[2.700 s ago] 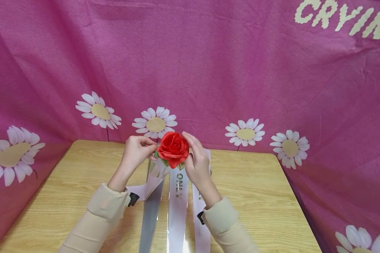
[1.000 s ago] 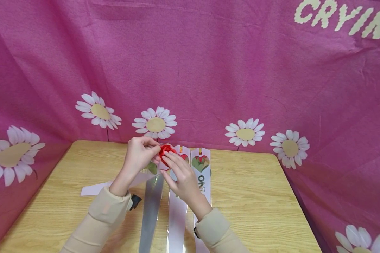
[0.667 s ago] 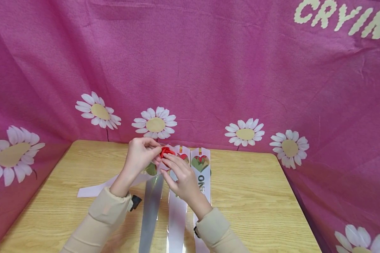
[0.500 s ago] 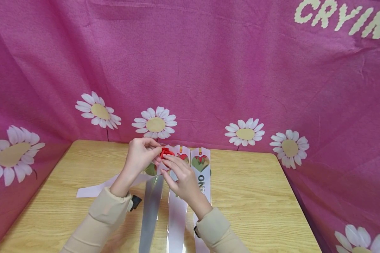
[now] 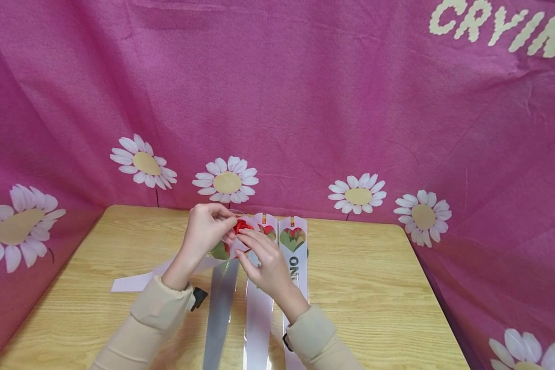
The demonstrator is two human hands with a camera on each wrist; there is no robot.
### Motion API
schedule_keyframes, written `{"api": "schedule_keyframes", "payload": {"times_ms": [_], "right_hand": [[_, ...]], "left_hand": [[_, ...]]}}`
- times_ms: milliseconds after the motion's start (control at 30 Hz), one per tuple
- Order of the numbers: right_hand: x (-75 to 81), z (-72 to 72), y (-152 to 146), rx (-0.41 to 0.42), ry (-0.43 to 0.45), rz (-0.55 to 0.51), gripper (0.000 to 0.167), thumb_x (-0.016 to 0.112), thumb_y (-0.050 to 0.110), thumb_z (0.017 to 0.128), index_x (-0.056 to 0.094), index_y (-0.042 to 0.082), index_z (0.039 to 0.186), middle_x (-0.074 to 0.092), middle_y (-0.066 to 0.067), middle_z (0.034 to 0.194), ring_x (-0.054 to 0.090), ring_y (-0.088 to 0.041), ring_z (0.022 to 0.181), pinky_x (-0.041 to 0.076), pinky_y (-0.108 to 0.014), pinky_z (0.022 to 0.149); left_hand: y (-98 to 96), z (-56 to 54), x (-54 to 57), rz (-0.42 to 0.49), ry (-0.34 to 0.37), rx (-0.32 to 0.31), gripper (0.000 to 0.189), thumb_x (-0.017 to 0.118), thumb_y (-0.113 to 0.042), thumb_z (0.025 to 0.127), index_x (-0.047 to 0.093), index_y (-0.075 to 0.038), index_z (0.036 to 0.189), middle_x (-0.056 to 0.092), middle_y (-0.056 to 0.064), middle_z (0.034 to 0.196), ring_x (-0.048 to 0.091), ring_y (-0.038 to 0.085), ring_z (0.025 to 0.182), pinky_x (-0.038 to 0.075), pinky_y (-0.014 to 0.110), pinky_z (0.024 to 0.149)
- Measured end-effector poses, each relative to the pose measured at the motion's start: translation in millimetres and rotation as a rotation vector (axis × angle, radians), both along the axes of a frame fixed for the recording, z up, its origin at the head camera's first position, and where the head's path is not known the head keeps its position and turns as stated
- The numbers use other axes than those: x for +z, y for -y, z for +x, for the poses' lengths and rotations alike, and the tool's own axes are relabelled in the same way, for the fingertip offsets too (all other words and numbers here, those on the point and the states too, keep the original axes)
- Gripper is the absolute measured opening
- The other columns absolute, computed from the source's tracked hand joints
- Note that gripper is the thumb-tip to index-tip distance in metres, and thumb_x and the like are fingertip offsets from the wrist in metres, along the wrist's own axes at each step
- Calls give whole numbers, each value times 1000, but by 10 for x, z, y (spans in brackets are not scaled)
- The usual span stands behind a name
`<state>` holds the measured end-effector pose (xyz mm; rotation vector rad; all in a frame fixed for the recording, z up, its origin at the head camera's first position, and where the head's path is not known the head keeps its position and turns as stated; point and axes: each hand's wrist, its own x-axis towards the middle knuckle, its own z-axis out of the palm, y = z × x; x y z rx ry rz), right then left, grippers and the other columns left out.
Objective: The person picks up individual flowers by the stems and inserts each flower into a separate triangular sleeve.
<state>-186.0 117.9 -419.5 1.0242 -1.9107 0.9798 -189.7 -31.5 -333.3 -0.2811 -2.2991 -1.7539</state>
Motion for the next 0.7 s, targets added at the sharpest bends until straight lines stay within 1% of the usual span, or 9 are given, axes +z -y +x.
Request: {"api": "schedule_keyframes", "payload": {"times_ms": [100,233,333,400,467,533,567,633,700], "right_hand": [[-54,12,37,-44,-13,-73,34,61,18,86,59,-4,112,60,-17,112,54,-30,107,40,-34,98],[-161,51,109,-165,-26,-215,44,63,21,85,51,-9,116,54,-23,113,48,-36,108,35,-33,101],[-217,123,180,-246,16,-337,55,70,10,78,43,-15,118,47,-28,114,42,-40,109,30,-29,103],[-187,216,248,-293,72,-422,61,72,-1,71,38,-19,117,42,-32,114,39,-40,109,27,-24,103],[-141,315,327,-339,137,-500,64,73,-9,66,34,-22,116,39,-30,114,38,-38,108,27,-24,101],[-119,398,396,-367,235,-573,61,71,-11,67,32,-21,114,38,-27,113,36,-37,107,28,-26,98],[-127,425,426,-369,284,-610,58,69,-10,70,32,-20,113,38,-23,112,36,-33,107,28,-26,97],[-229,422,464,-348,388,-680,53,68,-7,74,33,-16,112,39,-15,110,38,-29,105,31,-28,95],[-354,405,494,-294,491,-744,47,66,-5,78,34,-13,111,40,-12,108,41,-24,104,33,-26,93]], "left_hand": [[-11,-4,-4,4,3,9,9,63,0,78,65,7,73,63,14,58,58,15,39,50,27,42],[-37,-10,-11,11,17,18,8,64,0,78,66,7,74,63,15,59,57,14,40,50,28,41],[-62,-11,-26,14,35,25,8,65,-1,78,66,6,74,63,14,59,57,14,40,50,28,42],[-79,-8,-41,16,45,24,8,64,-2,78,66,5,74,62,13,58,57,14,40,50,28,42],[-95,-7,-59,18,46,23,8,64,-1,78,66,5,75,62,12,58,58,14,40,50,28,43],[-110,-9,-80,14,44,24,7,63,-1,78,66,6,75,62,11,57,58,13,40,50,27,42],[-118,-9,-89,12,39,22,7,63,0,77,66,6,75,62,11,57,58,13,40,50,27,42],[-135,-14,-110,8,31,22,7,62,0,77,65,6,75,62,12,57,58,13,40,50,27,42],[-151,-22,-130,8,30,24,7,62,0,77,65,6,74,62,11,56,57,12,40,50,26,41]]}}
